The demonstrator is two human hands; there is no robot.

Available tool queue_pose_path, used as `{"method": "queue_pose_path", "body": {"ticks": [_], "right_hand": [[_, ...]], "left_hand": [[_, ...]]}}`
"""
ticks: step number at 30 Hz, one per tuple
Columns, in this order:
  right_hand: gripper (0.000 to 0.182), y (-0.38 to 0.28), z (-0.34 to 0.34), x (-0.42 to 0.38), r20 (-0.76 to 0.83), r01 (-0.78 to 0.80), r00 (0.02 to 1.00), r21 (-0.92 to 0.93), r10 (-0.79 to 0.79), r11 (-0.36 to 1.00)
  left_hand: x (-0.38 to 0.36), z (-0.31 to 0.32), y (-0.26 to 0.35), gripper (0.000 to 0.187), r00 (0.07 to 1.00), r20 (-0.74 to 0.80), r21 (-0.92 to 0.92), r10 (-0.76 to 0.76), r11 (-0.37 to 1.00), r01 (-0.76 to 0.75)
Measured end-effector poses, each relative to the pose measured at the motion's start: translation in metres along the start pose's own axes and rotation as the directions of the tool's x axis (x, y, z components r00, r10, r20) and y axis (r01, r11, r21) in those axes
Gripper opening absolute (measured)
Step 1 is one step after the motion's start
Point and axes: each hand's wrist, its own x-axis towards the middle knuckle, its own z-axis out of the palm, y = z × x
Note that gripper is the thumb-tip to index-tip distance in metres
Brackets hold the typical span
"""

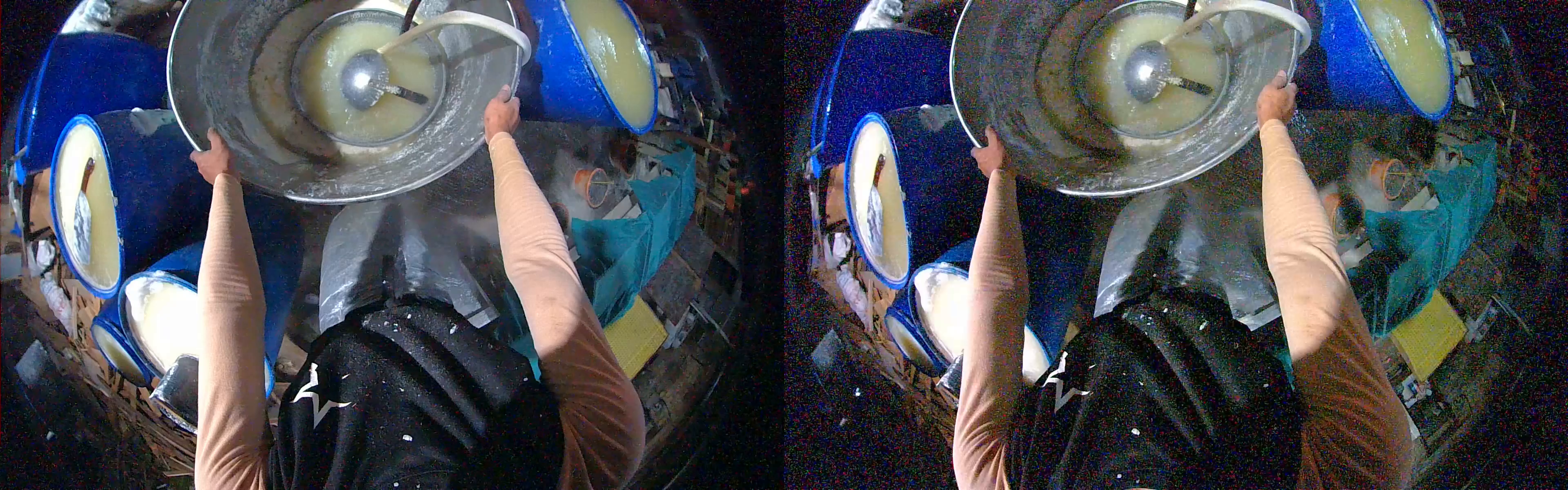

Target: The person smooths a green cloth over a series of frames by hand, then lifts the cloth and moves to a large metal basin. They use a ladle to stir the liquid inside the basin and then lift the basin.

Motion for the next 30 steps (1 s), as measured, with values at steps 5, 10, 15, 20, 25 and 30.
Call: {"method": "queue_pose_path", "body": {"ticks": [5,10,15,20,25,30], "right_hand": [[0.063,-0.0054,-0.004,-0.0047,-0.004,-0.022,1.0,-0.011,0.022,1.0],[0.062,-0.0036,-0.0024,-0.0044,-0.019,0.002,1.0,0.009,-0.002,1.0],[0.062,-0.0039,-0.0028,-0.0057,-0.026,0.004,1.0,0.015,-0.004,1.0],[0.062,-0.0005,-0.001,-0.0026,-0.022,0.007,1.0,0.017,-0.007,1.0],[0.061,0.001,0.001,-0.001,-0.041,0.03,0.999,-0.008,-0.03,1.0],[0.061,0.0034,0.0025,0.0011,-0.031,0.013,0.999,-0.002,-0.013,1.0]], "left_hand": [[0.0004,0.0005,-0.0011,0.082,1.0,-0.007,-0.005,0.006,1.0,-0.006],[0.0041,0.0016,-0.0037,0.083,1.0,-0.002,0.007,-0.002,1.0,0.003],[0.0053,0.0021,-0.0057,0.083,1.0,-0.002,0.009,0.005,1.0,-0.005],[0.0023,0.0018,-0.0033,0.082,1.0,-0.003,-0.005,0.001,1.0,-0.001],[0.0019,0.0018,-0.0037,0.081,1.0,-0.005,-0.022,0.014,1.0,-0.014],[-0.0006,0.0024,-0.001,0.08,1.0,-0.027,0.021,0.015,1.0,-0.014]]}}
